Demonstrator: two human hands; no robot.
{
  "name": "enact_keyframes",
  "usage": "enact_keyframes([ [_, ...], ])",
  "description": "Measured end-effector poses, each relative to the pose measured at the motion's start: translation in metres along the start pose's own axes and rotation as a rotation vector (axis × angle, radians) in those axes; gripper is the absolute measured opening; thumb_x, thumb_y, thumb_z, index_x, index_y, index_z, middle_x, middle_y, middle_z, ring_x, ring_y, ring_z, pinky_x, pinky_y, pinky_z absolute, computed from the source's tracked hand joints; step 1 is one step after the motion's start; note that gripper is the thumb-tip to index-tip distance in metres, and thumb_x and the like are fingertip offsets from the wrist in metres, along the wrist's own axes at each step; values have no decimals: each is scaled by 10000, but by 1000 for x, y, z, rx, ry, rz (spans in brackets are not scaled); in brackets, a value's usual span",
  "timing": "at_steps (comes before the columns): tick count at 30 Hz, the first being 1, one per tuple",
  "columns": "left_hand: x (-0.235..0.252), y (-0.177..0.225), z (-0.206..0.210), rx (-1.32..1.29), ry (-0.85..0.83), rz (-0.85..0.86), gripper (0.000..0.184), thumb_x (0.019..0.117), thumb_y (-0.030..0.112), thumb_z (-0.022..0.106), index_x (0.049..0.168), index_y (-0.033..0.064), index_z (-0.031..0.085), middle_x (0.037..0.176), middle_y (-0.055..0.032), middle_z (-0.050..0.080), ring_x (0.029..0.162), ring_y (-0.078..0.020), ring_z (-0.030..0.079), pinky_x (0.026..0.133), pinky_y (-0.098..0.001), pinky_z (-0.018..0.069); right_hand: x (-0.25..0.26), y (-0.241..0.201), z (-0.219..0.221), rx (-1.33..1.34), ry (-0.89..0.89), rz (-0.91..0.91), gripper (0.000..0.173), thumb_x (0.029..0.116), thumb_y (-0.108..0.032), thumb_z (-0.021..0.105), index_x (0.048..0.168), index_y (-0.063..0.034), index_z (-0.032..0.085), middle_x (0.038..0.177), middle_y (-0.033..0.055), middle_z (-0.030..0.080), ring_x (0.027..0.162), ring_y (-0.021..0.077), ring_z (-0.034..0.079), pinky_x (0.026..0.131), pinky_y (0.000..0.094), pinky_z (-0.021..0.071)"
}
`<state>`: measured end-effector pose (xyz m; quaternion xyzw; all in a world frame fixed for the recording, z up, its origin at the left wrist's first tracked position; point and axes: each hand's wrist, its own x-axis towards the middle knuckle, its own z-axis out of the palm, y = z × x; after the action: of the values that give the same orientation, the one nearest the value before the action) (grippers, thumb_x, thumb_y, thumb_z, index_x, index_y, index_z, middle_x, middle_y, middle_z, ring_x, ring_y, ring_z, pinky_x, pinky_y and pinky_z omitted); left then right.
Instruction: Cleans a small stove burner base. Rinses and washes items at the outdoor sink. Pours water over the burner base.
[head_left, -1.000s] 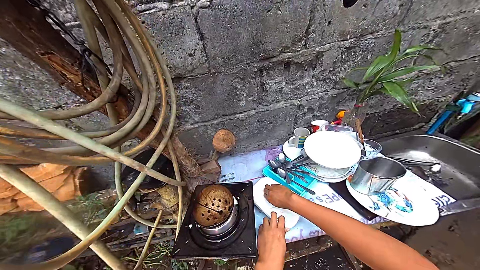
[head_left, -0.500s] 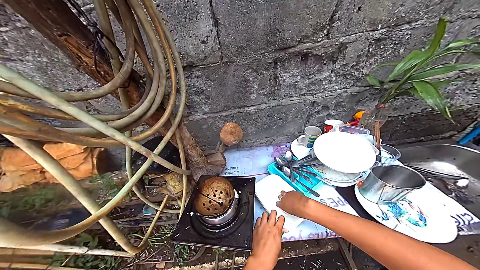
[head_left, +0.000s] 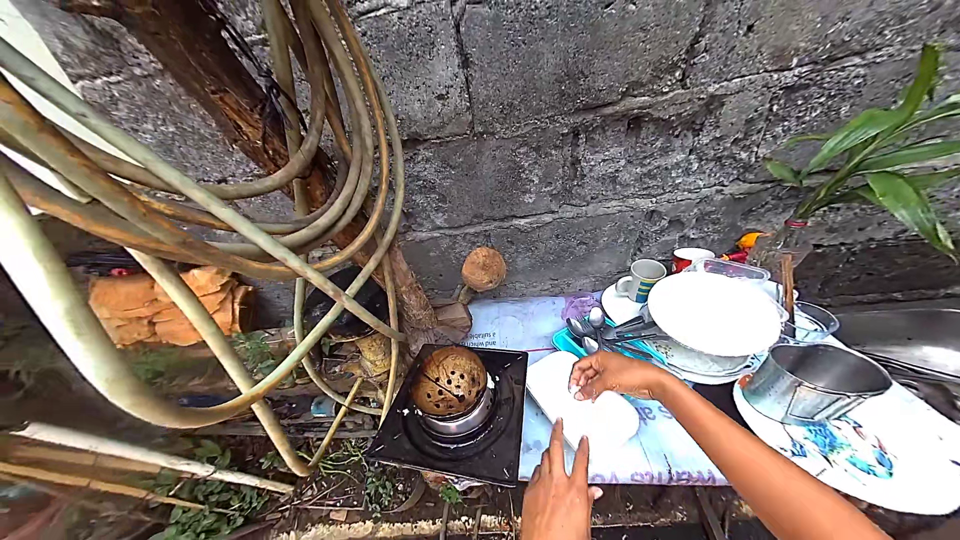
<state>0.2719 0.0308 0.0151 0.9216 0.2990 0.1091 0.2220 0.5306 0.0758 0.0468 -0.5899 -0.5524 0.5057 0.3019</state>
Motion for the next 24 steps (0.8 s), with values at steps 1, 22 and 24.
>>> enact_keyframes([
  [1, -14, 10, -17, -48, -25, 17, 465, 1020, 278, 613, 1449, 103, 577, 1570, -231, 412, 1234, -401, 610, 947, -495, 554, -4, -1, 5, 236, 120, -35, 120, 930, 27, 667, 1039, -9, 631, 911, 19, 690, 794, 100, 683, 772, 288, 590],
  [22, 49, -100, -184, 141, 113, -88, 591, 1067, 564, 348, 1496, 206, 539, 1583, -101, 450, 1474, -319, 394, 1175, -589, 310, 20, -88, 179, 162, 907, -205, 181, 979, -124, 656, 1116, -38, 739, 1076, 88, 747, 943, 127, 729, 878, 295, 593],
  [24, 48, -101, -178, 162, 143, -66, 577, 1064, 564, 363, 1493, 224, 545, 1575, -103, 461, 1473, -321, 398, 1178, -588, 307, 20, -87, 191, 15, 1007, -249, 214, 984, -109, 629, 1133, -52, 771, 1108, 95, 755, 1013, 168, 722, 943, 325, 571],
])
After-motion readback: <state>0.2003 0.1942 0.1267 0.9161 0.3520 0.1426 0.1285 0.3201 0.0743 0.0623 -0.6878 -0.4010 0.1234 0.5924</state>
